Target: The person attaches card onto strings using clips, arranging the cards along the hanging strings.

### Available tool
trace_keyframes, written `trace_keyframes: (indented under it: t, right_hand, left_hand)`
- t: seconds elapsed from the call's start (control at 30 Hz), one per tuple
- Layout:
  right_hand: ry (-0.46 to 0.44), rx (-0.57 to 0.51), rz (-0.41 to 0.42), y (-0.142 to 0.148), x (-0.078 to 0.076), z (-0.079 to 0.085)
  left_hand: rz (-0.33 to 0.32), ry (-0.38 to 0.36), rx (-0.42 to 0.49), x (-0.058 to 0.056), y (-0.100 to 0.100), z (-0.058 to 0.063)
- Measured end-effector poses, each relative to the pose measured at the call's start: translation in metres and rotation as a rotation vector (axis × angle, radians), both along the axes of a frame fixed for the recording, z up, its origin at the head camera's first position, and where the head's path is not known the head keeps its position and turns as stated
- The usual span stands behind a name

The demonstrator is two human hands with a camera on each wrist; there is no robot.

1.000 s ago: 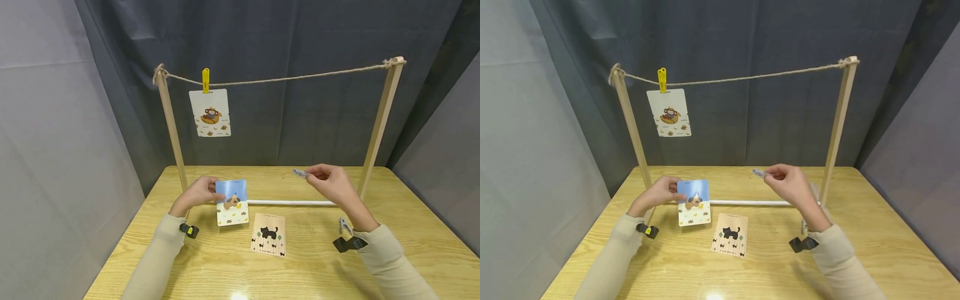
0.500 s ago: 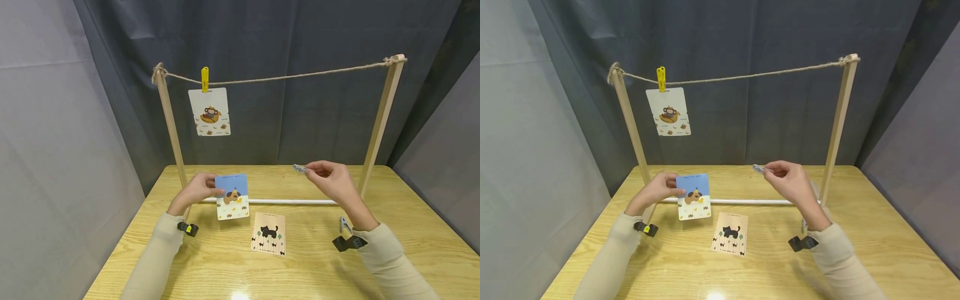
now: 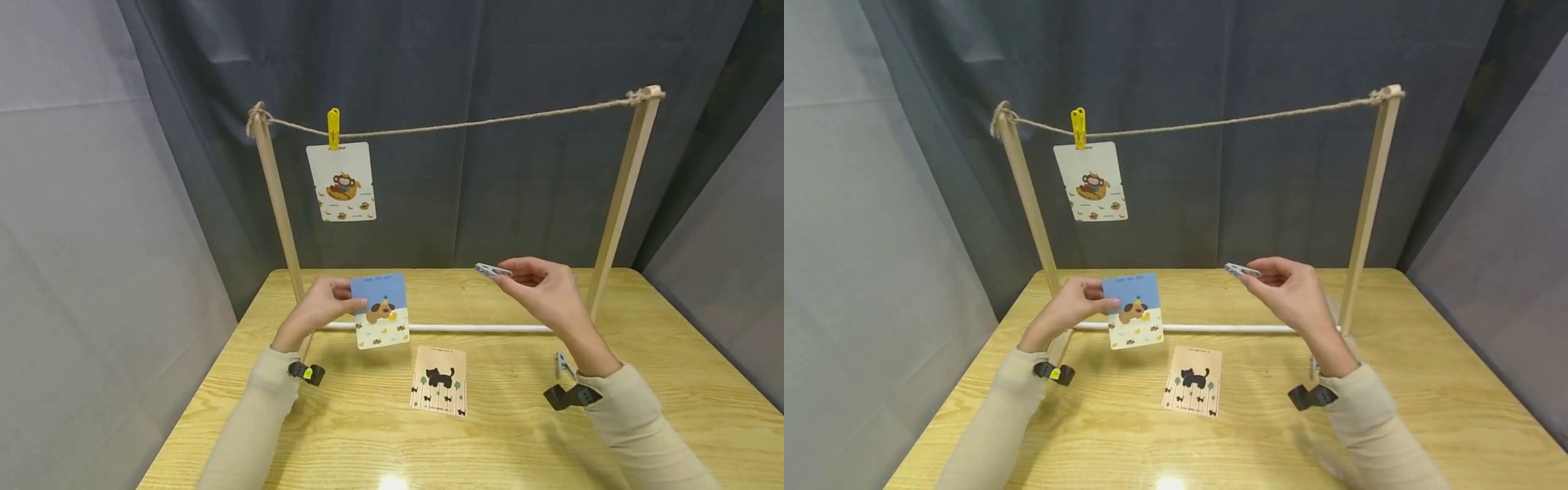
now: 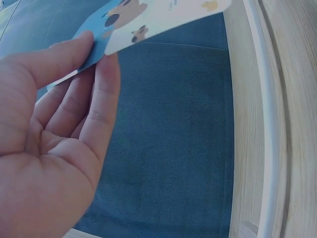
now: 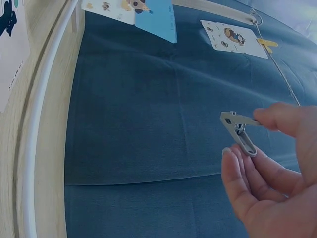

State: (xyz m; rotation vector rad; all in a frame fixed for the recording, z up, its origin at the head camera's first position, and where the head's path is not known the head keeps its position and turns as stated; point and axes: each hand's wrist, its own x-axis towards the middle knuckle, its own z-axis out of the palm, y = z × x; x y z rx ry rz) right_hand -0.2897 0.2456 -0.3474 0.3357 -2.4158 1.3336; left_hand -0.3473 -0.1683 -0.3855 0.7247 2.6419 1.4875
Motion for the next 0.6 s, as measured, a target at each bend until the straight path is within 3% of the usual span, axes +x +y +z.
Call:
trace_keyframes:
  t: [0.3, 0.6]
  right_hand:
    - [0.020, -0.122, 0.029, -0.0003, 0.0017, 0.0025]
    - [0.031, -0.110, 0.031, -0.0016, 0.0054, 0.0060]
  left_hand:
    - [0.023, 0.034, 0.011, 0.0026, 0.0026, 0.0037]
    - [0.029, 0.053, 0.048, 0.0088, 0.0062, 0.0103]
